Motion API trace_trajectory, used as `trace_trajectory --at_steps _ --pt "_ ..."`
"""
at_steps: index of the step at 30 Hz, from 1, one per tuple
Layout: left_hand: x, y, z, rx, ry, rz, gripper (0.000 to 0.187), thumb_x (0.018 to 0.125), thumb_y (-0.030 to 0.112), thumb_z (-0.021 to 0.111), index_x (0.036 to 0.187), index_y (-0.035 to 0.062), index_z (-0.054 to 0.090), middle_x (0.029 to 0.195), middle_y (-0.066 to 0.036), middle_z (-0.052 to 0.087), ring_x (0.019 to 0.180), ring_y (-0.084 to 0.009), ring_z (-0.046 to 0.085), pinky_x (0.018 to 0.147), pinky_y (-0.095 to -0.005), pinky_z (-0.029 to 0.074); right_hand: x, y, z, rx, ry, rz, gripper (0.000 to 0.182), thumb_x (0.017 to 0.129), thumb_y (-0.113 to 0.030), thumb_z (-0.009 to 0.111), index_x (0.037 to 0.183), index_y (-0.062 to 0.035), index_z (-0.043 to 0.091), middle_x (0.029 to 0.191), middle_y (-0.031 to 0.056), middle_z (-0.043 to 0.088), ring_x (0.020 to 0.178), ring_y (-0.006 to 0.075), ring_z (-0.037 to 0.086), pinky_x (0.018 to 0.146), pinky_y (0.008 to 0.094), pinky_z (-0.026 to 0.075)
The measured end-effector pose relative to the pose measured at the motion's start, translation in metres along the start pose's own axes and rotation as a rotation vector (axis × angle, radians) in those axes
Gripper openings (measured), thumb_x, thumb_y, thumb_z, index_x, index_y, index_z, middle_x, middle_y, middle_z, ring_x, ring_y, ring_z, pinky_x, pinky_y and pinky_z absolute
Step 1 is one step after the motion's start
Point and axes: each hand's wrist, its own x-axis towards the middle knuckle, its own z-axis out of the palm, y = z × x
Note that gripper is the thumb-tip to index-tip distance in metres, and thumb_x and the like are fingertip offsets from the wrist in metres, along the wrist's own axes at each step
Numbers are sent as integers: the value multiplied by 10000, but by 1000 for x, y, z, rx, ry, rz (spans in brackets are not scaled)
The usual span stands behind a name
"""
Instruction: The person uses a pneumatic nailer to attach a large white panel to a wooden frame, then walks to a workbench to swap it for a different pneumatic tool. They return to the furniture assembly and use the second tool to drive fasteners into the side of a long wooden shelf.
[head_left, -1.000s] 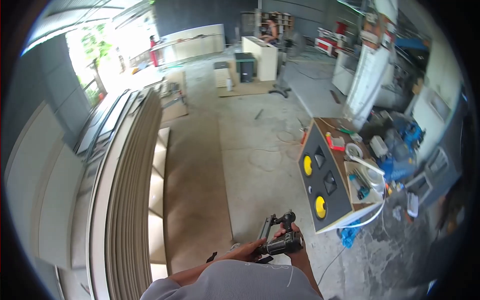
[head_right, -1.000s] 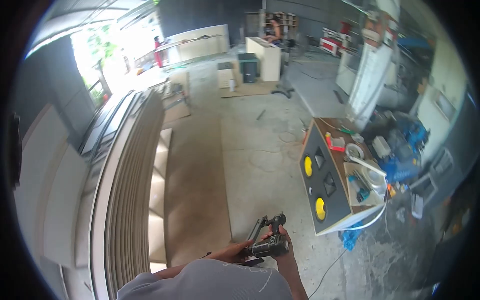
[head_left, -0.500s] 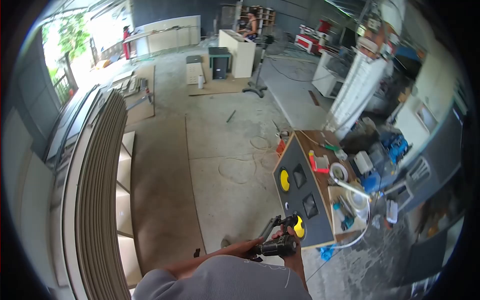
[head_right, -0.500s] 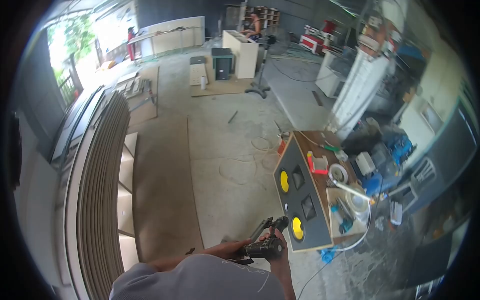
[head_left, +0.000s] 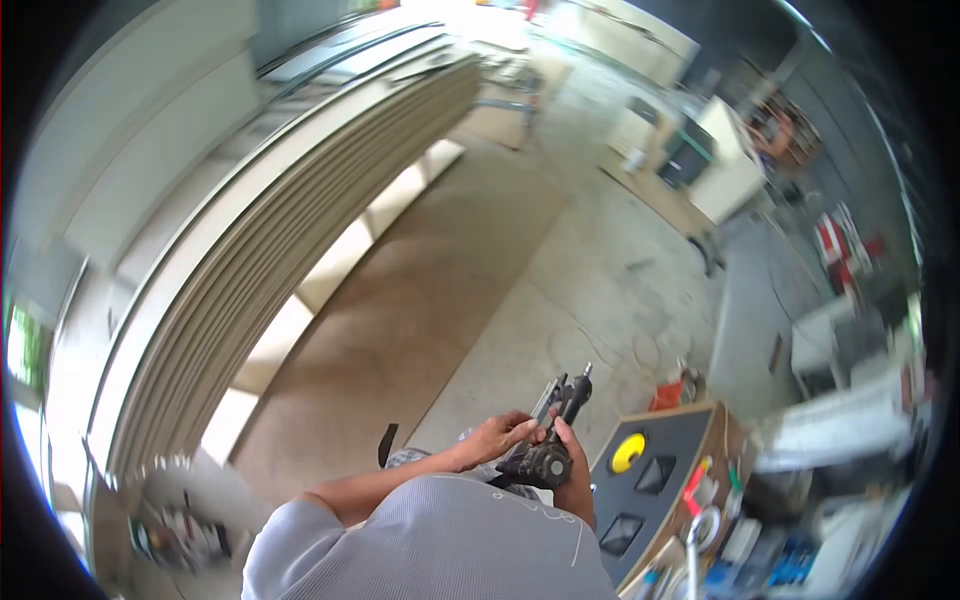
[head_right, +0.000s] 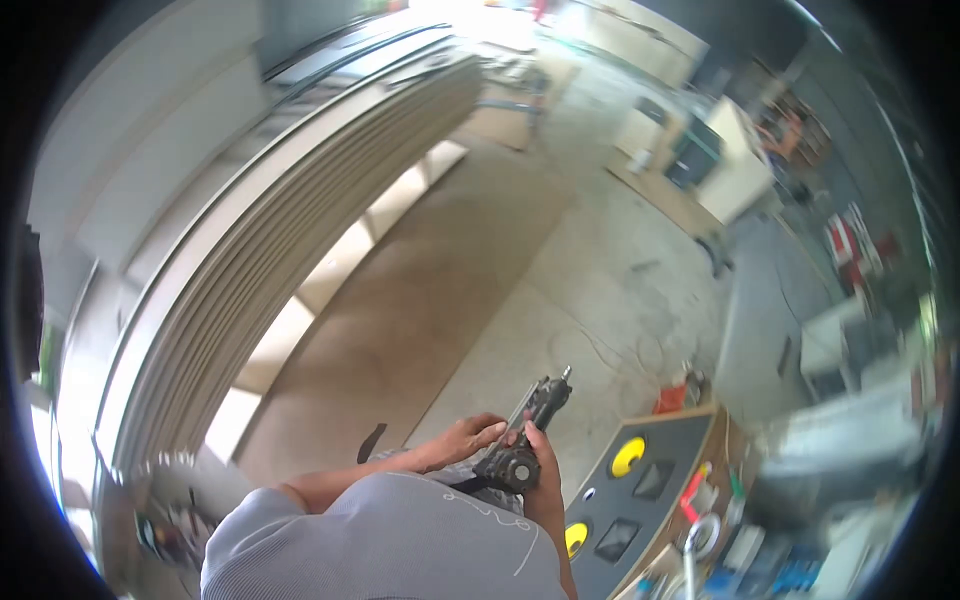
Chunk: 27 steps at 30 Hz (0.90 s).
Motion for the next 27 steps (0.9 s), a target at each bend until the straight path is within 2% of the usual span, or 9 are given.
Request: trace_trajectory --at_steps 1,6,7,9,12,14,18,20,27 --pt "-22 9 -10 -132 14 -24 583 900 481 408 1195 -19 467 1091 -186 551 1063 -260 511 903 -345 393 -2 9 15 -127 -120 24 417 916 -249 455 1265 -29 393 949 64 552 901 146 535 799 268 442" --pt "-45 19 -70 -421 282 -5 686 874 559 392 1230 -28 415 1144 -191 515 1123 -253 461 941 -346 363 52 25 100 -600 -391 121 448 951 -295 383 1288 0 377 1196 102 482 1072 118 473 912 236 371" --pt "-46 23 -86 -432 285 -40 697 869 562 406 1221 -39 409 1153 -178 504 1118 -242 458 940 -339 365 68 33 98 -837 -582 -140 459 950 -333 374 1263 2 399 1148 93 506 1027 114 493 873 234 393" --pt "-40 18 -114 -649 376 -25 654 864 547 435 1162 -35 445 1082 -140 529 1024 -200 500 886 -313 404 84 36 146 -611 -391 377 536 922 -473 363 1167 -9 468 988 61 556 867 105 532 729 236 442" --pt "-35 18 -164 -1049 434 -44 551 869 496 473 1094 -7 481 970 -107 562 850 -170 559 720 -308 484 119 50 205 -785 -425 509 579 889 -543 373 1110 -21 491 898 39 558 778 99 529 645 240 441" --pt "-31 12 -188 -1184 593 -78 500 869 479 485 1033 8 523 933 -94 584 807 -175 575 697 -318 497 158 68 228 -837 -576 603 623 876 -567 372 1137 -12 480 959 54 558 843 117 531 705 245 449" --pt "-32 8 -245 -1511 652 43 384 831 458 563 847 75 584 760 -63 596 685 -180 586 642 -321 513 221 110 269 -902 -845 553 654 886 -567 330 1162 10 466 1062 79 537 954 148 509 848 275 419" --pt "-35 0 -276 -1526 733 91 386 829 460 564 852 74 583 774 -66 601 704 -186 592 652 -326 518 228 118 314 -1159 -1058 328 653 894 -565 306 1134 15 484 1047 75 542 940 139 511 844 271 412" --pt "-81 -31 -339 -1622 1064 298 378 827 463 567 936 101 576 854 -65 615 750 -185 607 692 -319 517 239 187 386 -1367 -1252 284 615 919 -514 278 1264 -25 418 1252 158 388 1189 232 367 995 304 288"
